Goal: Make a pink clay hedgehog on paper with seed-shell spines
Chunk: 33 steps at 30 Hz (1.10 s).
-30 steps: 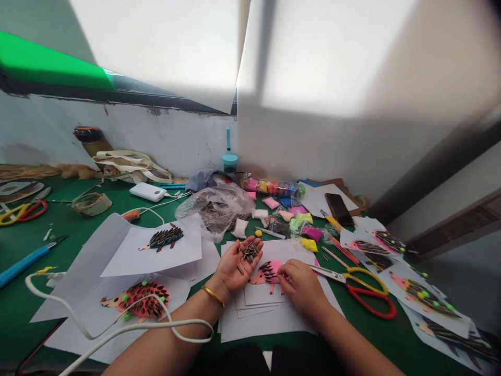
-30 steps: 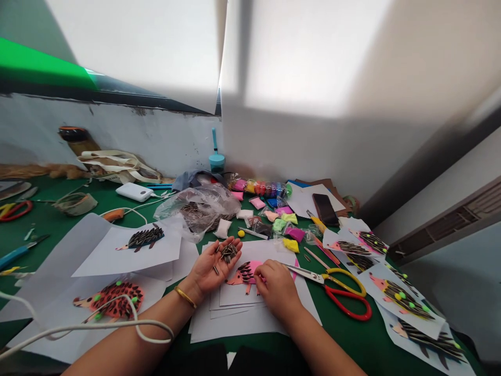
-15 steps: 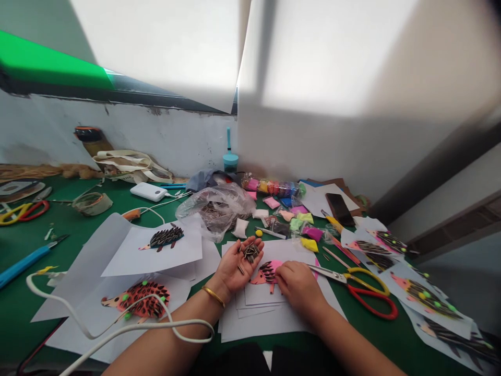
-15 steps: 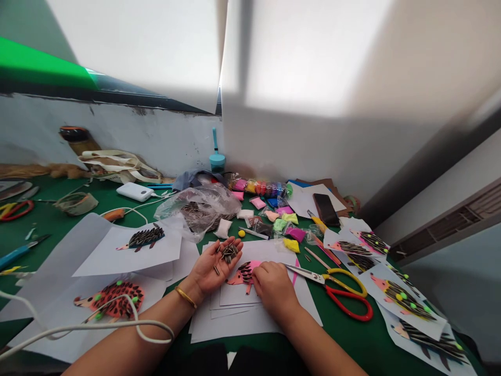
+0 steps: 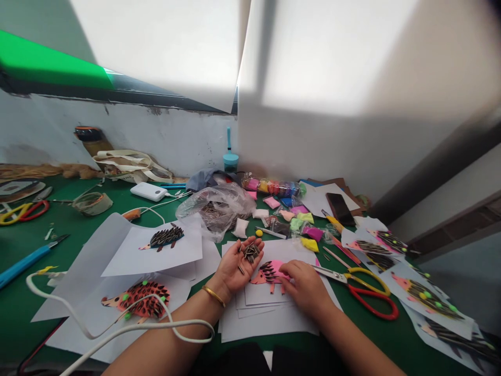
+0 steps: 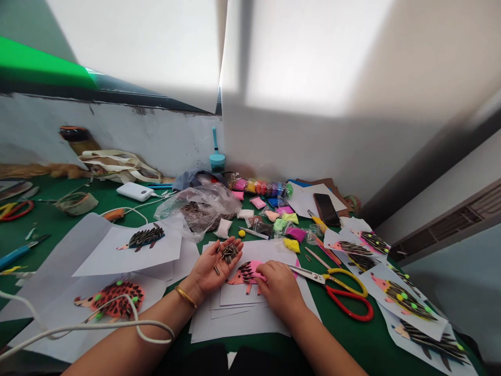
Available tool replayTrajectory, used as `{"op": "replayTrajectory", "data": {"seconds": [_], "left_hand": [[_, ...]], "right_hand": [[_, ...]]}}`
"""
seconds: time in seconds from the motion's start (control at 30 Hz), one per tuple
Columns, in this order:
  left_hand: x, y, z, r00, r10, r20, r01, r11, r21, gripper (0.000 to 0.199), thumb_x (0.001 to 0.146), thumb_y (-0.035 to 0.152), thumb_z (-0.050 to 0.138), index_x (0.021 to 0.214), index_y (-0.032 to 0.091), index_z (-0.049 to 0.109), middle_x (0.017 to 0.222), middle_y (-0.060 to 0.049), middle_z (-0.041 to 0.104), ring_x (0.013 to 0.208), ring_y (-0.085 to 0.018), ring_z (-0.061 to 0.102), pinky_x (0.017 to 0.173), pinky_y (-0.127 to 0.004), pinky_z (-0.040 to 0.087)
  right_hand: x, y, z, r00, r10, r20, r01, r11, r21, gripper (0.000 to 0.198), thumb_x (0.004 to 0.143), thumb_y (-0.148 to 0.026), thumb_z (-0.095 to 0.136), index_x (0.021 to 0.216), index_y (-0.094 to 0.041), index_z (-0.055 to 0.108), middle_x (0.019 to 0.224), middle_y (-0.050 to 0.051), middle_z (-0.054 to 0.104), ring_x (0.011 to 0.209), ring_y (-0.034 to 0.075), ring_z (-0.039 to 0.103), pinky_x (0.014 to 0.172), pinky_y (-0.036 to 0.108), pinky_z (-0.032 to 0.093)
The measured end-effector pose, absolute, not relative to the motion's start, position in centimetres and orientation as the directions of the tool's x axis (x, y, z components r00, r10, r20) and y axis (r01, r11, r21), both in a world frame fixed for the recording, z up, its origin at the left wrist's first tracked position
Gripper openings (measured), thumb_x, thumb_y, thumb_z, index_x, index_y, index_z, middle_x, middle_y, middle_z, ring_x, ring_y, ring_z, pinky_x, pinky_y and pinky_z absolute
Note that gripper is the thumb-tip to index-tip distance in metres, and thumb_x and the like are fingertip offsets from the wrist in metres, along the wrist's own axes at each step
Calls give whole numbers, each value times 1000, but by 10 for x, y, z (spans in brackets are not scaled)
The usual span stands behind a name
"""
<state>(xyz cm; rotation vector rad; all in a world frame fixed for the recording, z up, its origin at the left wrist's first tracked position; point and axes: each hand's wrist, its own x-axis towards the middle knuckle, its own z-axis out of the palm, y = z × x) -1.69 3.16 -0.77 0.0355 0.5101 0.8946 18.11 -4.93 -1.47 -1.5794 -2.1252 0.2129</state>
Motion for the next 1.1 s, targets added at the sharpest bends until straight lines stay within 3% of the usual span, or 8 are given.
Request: {"op": "replayTrajectory", "data": {"seconds": [0.23,0.7,1.0,1.1], "left_hand": [[-17,31,-9,519,755,-401,-737,633,237,31,95,31,40,107,11,60,117,-15,62,118,-26,54,95,-40,48],[-16,31,-8,515,757,-403,-729,634,257,30,94,32,41,106,11,60,118,-15,62,117,-25,55,96,-40,48],[-16,29,-6,557,744,-369,-723,653,226,30,95,32,40,105,12,60,118,-15,62,118,-24,54,98,-40,45],[-16,26,-6,607,724,-329,-698,683,215,30,94,31,41,107,12,60,119,-15,61,118,-24,54,97,-38,45]], "right_hand": [[179,-48,-16,-267,933,243,845,348,-406,10,85,-17,55,85,-23,63,85,1,65,82,18,56,76,30,36],[172,-41,-19,-340,906,251,874,403,-271,14,83,-12,54,83,-20,66,82,3,64,79,17,56,72,29,35],[172,-47,7,-271,910,313,838,383,-388,17,83,-19,57,99,-22,62,92,5,60,86,19,53,76,31,38],[159,-43,17,-273,897,348,826,404,-392,11,83,-19,58,91,-23,64,88,4,59,84,19,52,76,31,36]]}}
